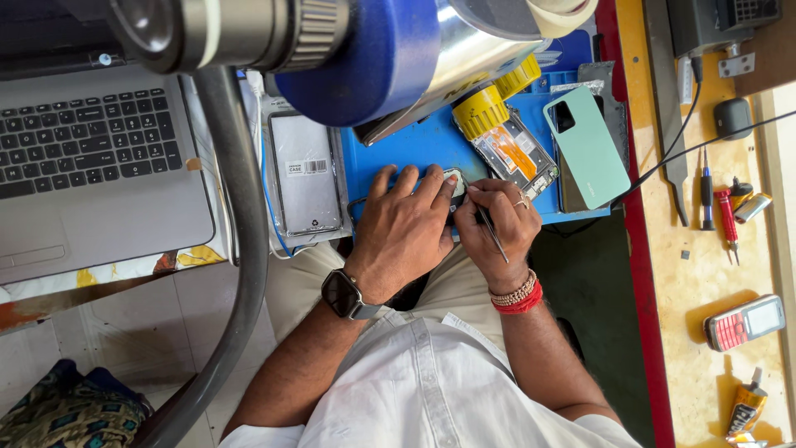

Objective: The person peels a protective film from a replacement phone screen and prepares the screen assembly at the workbench. They then use tweezers to work on the opened phone body, manipulating small components on the blue repair mat.

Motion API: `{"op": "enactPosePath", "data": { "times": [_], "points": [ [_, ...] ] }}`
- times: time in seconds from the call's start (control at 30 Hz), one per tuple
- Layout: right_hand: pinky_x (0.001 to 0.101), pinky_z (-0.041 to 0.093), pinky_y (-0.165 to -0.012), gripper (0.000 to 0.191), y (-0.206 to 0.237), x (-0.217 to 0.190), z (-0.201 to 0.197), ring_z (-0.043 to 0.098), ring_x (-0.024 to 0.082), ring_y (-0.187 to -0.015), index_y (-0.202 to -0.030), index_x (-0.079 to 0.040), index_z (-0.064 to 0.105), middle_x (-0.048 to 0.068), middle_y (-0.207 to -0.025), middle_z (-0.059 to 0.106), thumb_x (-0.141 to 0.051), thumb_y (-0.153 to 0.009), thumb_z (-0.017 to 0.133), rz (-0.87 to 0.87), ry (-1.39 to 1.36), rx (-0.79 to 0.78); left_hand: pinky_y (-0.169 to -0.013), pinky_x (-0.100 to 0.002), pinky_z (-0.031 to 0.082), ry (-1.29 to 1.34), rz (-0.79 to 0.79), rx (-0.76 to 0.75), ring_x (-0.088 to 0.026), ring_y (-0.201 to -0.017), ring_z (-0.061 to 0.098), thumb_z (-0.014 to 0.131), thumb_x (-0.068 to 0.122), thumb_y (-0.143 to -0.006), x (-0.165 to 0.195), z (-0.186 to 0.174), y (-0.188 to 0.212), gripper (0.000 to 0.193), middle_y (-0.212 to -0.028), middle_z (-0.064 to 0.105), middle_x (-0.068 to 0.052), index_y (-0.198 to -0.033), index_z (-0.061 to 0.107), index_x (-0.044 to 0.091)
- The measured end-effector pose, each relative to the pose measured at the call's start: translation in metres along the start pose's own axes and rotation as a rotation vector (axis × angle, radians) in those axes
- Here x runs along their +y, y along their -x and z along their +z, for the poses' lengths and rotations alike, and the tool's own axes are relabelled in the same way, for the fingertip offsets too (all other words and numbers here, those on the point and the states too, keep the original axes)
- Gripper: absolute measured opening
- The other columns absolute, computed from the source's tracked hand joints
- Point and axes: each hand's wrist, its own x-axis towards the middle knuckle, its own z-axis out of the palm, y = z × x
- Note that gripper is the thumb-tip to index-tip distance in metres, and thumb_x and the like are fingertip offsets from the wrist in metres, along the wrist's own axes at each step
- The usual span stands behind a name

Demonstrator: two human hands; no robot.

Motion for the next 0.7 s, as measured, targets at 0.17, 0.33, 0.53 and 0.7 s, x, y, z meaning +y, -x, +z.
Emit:
{"op": "enactPosePath", "data": {
  "times": [0.17, 0.33, 0.53, 0.7],
  "points": [
    [0.0346, 0.057, -0.07, 0.017, 0.003, 0.002, 0.002, 0.071, 0.026, -0.078, -0.089, 0.001, 0.064, 0.013, -0.093, 0.071, 0.009, -0.078, 0.075, 0.016, -0.011, 0.013, -0.097, -0.046, 0.045, -0.003, 0.001, -0.003, -0.026, -0.104, 0.059, 0.076, 0.024, -0.079, 0.0, 0.001, 0.001, 0.052, -0.12, 0.066, -0.01, -0.125, 0.072, 0.002],
    [0.0346, 0.056, -0.067, 0.017, 0.008, 0.004, 0.001, 0.07, 0.026, -0.075, -0.085, 0.001, 0.063, 0.014, -0.089, 0.07, 0.01, -0.076, 0.074, 0.013, 0.01, 0.023, -0.096, -0.046, 0.046, 0.005, 0.004, -0.002, -0.027, -0.104, 0.059, 0.076, 0.025, -0.077, 0.0, 0.003, 0.0, 0.053, -0.119, 0.066, -0.01, -0.124, 0.072, 0.002],
    [0.0322, 0.058, -0.068, 0.017, 0.02, 0.003, -0.003, 0.073, 0.024, -0.078, -0.088, -0.001, 0.065, 0.013, -0.094, 0.073, 0.011, -0.079, 0.074, 0.043, -0.036, 0.08, -0.096, -0.045, 0.046, 0.004, 0.014, -0.04, -0.027, -0.104, 0.058, 0.076, 0.025, -0.079, -0.002, 0.0, -0.002, 0.055, -0.118, 0.064, -0.009, -0.128, 0.07, 0.002],
    [0.0329, 0.059, -0.074, 0.018, 0.023, 0.002, -0.006, 0.074, 0.025, -0.085, -0.095, 0.0, 0.067, 0.015, -0.101, 0.074, 0.009, -0.084, 0.078, 0.044, -0.051, 0.055, -0.095, -0.046, 0.045, 0.028, 0.046, -0.064, -0.027, -0.104, 0.057, 0.08, 0.028, -0.075, -0.001, -0.003, -0.001, 0.06, -0.118, 0.064, -0.01, -0.127, 0.069, 0.001]
  ]
}}
